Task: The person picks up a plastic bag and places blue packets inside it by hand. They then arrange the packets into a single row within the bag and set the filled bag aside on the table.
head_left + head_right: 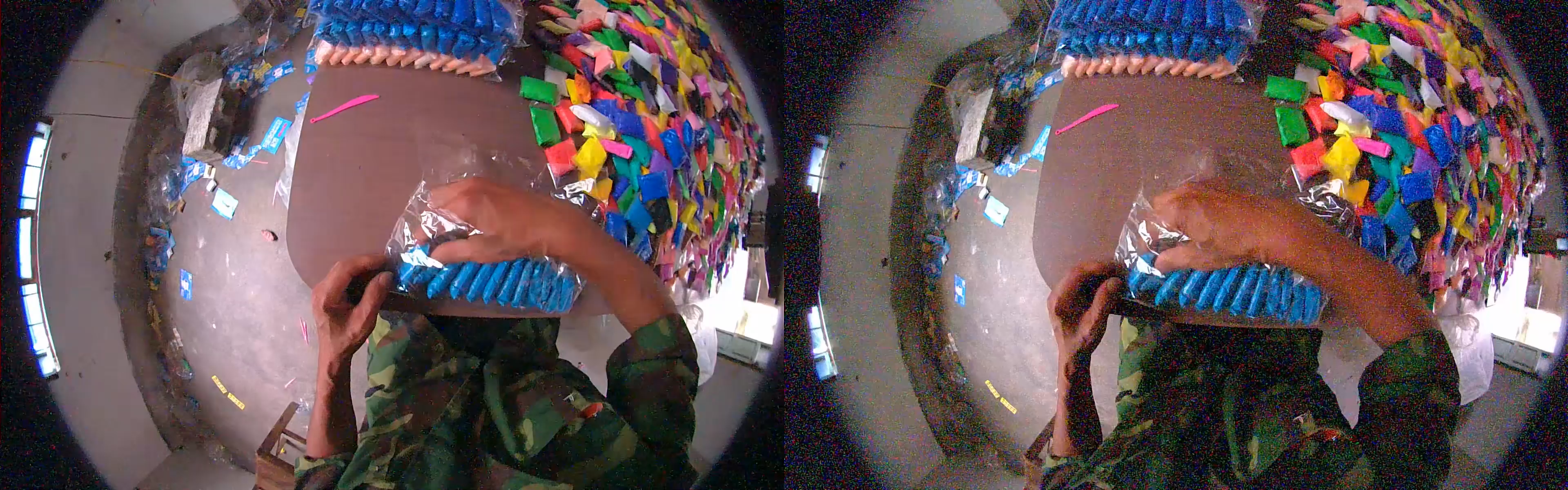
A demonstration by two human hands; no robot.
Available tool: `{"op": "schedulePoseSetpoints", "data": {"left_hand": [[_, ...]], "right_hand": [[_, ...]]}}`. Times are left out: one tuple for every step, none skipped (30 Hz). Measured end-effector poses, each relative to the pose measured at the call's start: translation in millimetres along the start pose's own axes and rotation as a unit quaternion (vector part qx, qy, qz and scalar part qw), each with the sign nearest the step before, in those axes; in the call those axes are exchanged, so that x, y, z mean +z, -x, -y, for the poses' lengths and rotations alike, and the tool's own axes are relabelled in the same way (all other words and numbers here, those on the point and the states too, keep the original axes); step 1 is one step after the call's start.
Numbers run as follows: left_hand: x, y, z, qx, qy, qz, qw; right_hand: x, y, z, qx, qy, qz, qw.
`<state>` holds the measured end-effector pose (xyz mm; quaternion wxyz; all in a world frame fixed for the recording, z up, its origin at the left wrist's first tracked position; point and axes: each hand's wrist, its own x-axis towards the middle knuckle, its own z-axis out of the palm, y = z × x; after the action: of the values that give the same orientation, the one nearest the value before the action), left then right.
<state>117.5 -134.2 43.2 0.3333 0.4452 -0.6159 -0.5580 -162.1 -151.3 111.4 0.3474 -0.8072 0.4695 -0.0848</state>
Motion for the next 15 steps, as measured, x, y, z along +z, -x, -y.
{"op": "schedulePoseSetpoints", "data": {"left_hand": [[0,0,-1,-0.001,-0.002,0.0,1.0],[1,0,-3,-0.001,-0.004,0.0,1.0],[2,-1,-4,-0.001,-0.006,0.001,1.0],[2,-1,-4,-0.004,0.001,-0.001,1.0],[3,-1,-3,-0.008,0.008,-0.003,1.0],[2,0,-2,-0.012,0.014,-0.005,1.0],[2,0,-2,-0.017,0.013,-0.004,1.0],[1,0,-2,-0.022,0.011,-0.004,1.0],[0,0,-1,-0.028,0.01,-0.003,1.0],[0,1,0,-0.028,0.013,-0.005,1.0],[1,1,1,-0.027,0.016,-0.007,0.999],[1,1,1,-0.027,0.02,-0.008,0.999],[2,1,-1,-0.023,0.017,-0.009,1.0],[3,1,-4,-0.019,0.015,-0.01,1.0],[3,1,-6,-0.015,0.012,-0.012,1.0]], "right_hand": [[-1,1,2,-0.005,0.006,0.004,1.0],[-3,1,4,-0.011,0.012,0.007,1.0],[-4,3,6,-0.015,0.018,0.011,1.0],[-3,3,5,-0.018,0.006,0.005,1.0],[1,3,2,-0.022,-0.007,0.0,1.0],[3,3,0,-0.026,-0.02,-0.006,0.999],[5,2,-1,-0.02,-0.05,-0.02,0.998],[7,1,-2,-0.014,-0.08,-0.033,0.996],[8,1,-2,-0.007,-0.111,-0.047,0.993],[8,0,-3,-0.023,-0.113,-0.041,0.992],[6,-1,-5,-0.038,-0.116,-0.036,0.992],[6,-2,-7,-0.052,-0.118,-0.031,0.991],[9,-2,-8,-0.053,-0.121,-0.042,0.99],[14,-4,-10,-0.053,-0.123,-0.052,0.99],[17,-5,-11,-0.054,-0.126,-0.062,0.989]]}}
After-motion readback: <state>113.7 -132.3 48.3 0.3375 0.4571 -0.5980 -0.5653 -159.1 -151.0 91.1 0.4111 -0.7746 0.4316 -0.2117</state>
